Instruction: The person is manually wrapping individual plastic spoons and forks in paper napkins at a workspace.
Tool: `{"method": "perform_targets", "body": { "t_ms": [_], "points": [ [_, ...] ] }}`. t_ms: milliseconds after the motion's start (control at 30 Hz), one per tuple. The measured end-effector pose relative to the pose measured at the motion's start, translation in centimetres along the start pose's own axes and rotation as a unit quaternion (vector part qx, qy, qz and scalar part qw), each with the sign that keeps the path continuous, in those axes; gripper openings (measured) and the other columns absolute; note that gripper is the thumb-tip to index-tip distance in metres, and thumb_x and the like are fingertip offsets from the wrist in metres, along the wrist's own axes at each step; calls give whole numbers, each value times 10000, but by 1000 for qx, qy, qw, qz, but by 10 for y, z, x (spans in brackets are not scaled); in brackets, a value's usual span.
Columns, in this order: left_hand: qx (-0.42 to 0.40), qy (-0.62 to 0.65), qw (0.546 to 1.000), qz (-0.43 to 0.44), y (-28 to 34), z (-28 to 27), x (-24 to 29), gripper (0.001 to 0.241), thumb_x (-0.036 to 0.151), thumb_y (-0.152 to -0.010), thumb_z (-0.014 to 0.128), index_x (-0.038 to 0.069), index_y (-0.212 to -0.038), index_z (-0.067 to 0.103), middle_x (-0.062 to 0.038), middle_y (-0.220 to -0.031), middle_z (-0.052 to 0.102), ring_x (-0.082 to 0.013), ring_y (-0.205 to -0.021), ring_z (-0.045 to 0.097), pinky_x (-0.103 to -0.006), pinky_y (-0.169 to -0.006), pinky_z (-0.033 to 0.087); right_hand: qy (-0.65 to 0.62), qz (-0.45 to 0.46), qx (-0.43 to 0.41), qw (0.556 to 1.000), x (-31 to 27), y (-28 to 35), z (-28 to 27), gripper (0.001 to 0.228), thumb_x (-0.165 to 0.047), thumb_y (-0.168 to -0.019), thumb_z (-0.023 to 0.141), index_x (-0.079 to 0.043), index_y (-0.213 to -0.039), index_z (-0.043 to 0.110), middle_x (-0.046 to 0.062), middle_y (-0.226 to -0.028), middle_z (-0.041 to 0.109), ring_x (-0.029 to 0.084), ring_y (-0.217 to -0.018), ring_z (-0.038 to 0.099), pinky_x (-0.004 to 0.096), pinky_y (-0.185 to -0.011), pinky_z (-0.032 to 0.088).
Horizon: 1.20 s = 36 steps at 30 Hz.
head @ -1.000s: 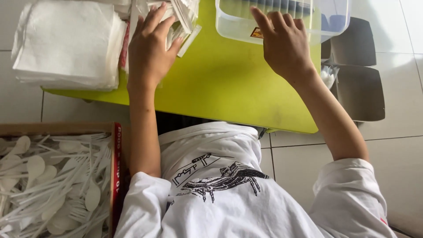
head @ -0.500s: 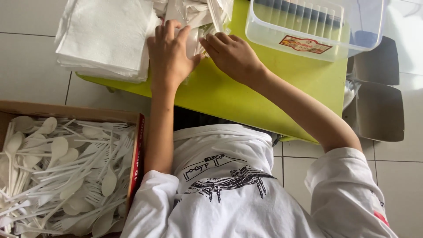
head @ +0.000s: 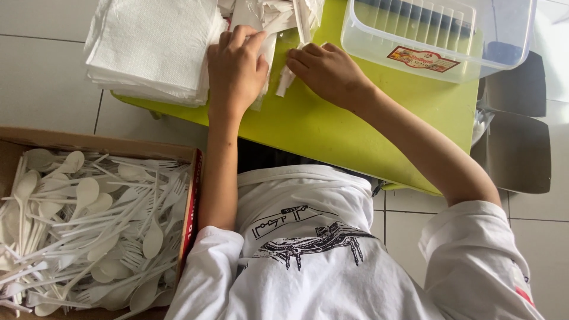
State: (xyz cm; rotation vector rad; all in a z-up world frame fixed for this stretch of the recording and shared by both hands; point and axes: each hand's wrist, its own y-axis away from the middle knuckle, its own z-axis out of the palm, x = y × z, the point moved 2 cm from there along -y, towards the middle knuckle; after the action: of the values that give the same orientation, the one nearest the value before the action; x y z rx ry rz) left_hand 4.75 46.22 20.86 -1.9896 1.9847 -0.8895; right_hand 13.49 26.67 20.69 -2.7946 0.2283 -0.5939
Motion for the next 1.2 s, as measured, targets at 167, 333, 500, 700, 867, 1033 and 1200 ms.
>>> {"method": "perform_targets", "body": {
  "t_ms": [167,333,500,700,867,1033,1200],
  "points": [
    [-29,90,995,-34,-11,2,1,438,-35,-921,653,47,-1351,654,-128,-1148,703,-308,-1000,678,-433,-853,570,-21,-17,18,999,5,6,-11,271,-83,-1026,686,-129,-1292,675,8,-1185,722,200,-958,658,329,-699,529],
    [54,134,989,-1,-27,6,-7,303,-128,-856,666,46,-1105,654,-107,-1058,671,-251,-869,714,-342,-671,618,30,-52,61,996,7,2,-22,81,-109,-1060,712,-153,-1014,661,-33,-923,623,162,-892,592,365,-962,481],
    [95,96,991,11,-40,10,-9,227,-58,-871,736,64,-897,547,-74,-966,603,-174,-686,623,-263,-516,557,82,-58,38,994,7,-1,-16,159,-128,-1068,688,-149,-932,607,-19,-871,570,142,-801,533,295,-800,500],
    [118,4,993,4,-41,-7,-3,411,-51,-757,827,96,-936,488,-76,-944,568,-220,-773,602,-315,-576,528,86,-89,77,989,4,-12,-35,95,-163,-1030,720,-147,-1116,683,0,-1148,659,150,-1026,614,309,-907,507],
    [126,87,988,-5,-31,-25,2,367,-40,-880,768,80,-1028,455,-100,-1060,524,-246,-888,621,-310,-604,569,-37,-59,189,980,-3,-31,-45,62,-84,-1078,649,-34,-1103,622,95,-1109,650,233,-835,644,338,-681,546],
    [205,187,960,-31,-18,-55,15,154,11,-1000,643,63,-1067,515,-92,-1020,534,-204,-830,588,-309,-688,567,138,44,187,972,8,-58,-15,79,-65,-987,702,-69,-1018,630,36,-981,590,127,-781,598,233,-580,562],
    [134,185,971,-74,-21,-37,8,315,-6,-965,695,77,-1203,506,-122,-1174,542,-253,-948,645,-350,-747,588,286,177,114,935,23,-73,38,401,-93,-895,730,-33,-1278,627,-20,-792,603,51,-548,534,207,-358,424]
  ]
}}
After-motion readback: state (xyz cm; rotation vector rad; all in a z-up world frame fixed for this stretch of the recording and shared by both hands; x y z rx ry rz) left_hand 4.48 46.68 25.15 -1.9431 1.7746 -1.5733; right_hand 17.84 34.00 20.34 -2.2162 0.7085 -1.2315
